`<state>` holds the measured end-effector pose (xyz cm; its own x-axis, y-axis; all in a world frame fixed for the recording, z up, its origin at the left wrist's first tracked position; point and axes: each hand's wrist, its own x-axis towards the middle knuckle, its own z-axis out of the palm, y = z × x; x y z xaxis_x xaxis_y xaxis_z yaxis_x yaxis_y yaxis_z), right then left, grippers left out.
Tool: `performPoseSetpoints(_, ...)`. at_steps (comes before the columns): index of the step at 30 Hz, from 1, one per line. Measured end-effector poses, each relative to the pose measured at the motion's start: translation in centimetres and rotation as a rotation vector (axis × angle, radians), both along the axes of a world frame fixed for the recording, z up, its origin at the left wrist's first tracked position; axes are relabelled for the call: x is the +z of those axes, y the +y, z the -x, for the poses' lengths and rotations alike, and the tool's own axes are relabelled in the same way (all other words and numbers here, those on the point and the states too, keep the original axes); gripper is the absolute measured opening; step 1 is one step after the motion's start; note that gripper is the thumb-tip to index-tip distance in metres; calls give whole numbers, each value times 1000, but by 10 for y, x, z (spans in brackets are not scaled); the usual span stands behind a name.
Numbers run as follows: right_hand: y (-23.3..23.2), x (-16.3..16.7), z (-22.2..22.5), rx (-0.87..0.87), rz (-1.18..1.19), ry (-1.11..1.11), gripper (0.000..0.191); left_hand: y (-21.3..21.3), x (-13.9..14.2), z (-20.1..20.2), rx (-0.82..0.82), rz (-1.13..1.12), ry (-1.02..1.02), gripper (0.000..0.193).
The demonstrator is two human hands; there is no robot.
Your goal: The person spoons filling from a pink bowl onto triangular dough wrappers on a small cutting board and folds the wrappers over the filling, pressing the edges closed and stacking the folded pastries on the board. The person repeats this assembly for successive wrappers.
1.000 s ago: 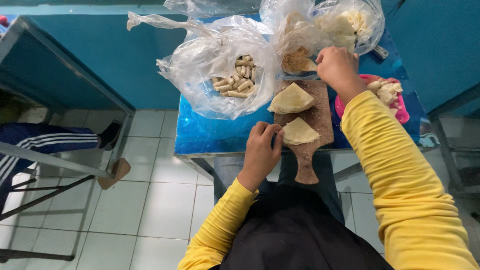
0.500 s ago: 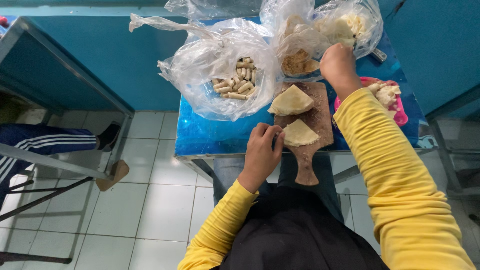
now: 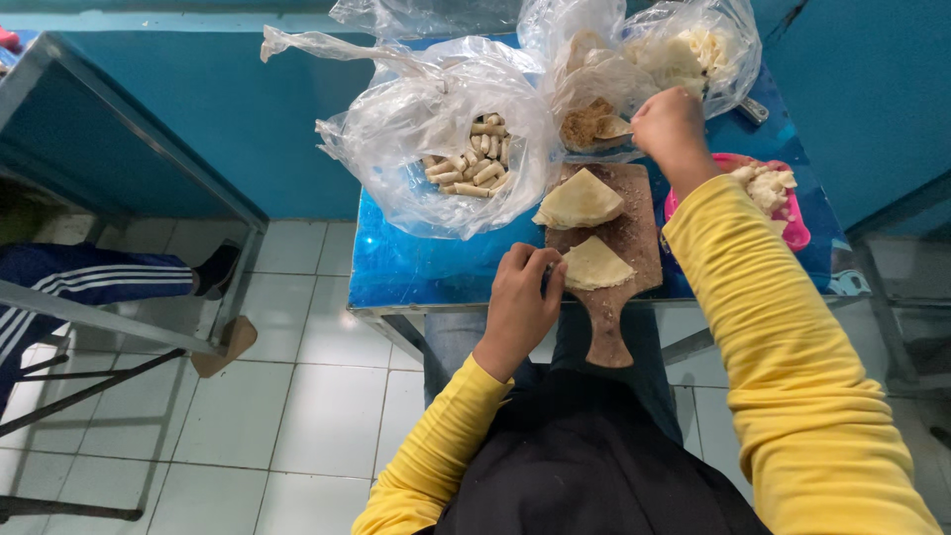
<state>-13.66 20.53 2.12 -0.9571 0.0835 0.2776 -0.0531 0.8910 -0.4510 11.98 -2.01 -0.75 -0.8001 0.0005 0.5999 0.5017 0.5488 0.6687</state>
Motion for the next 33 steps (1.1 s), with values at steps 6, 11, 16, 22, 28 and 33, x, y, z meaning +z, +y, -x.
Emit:
performPoseSetpoints(6,15,11,-19,102,300,-84,9,-3,-3,5,-13,-20,0,14)
performPoseSetpoints(11,36,46,-92,186,564,-205,13,-3,-3,6,-6,-34,-37,12)
performPoseSetpoints(16,50,54,-159,331,607,-287,17,-1,-5,10,-11,-65,-104,11)
performPoseSetpoints(22,50,26,-202,310,503,-337,21,0,-11,24,-42,14,-141,11)
performPoseSetpoints(28,33,18,-227,369,250,-106,18,2,-13,29,-47,42,-116,14)
performPoseSetpoints(33,16,29,-245,336,194,-48,18,3,-11,27,-64,26,-95,15)
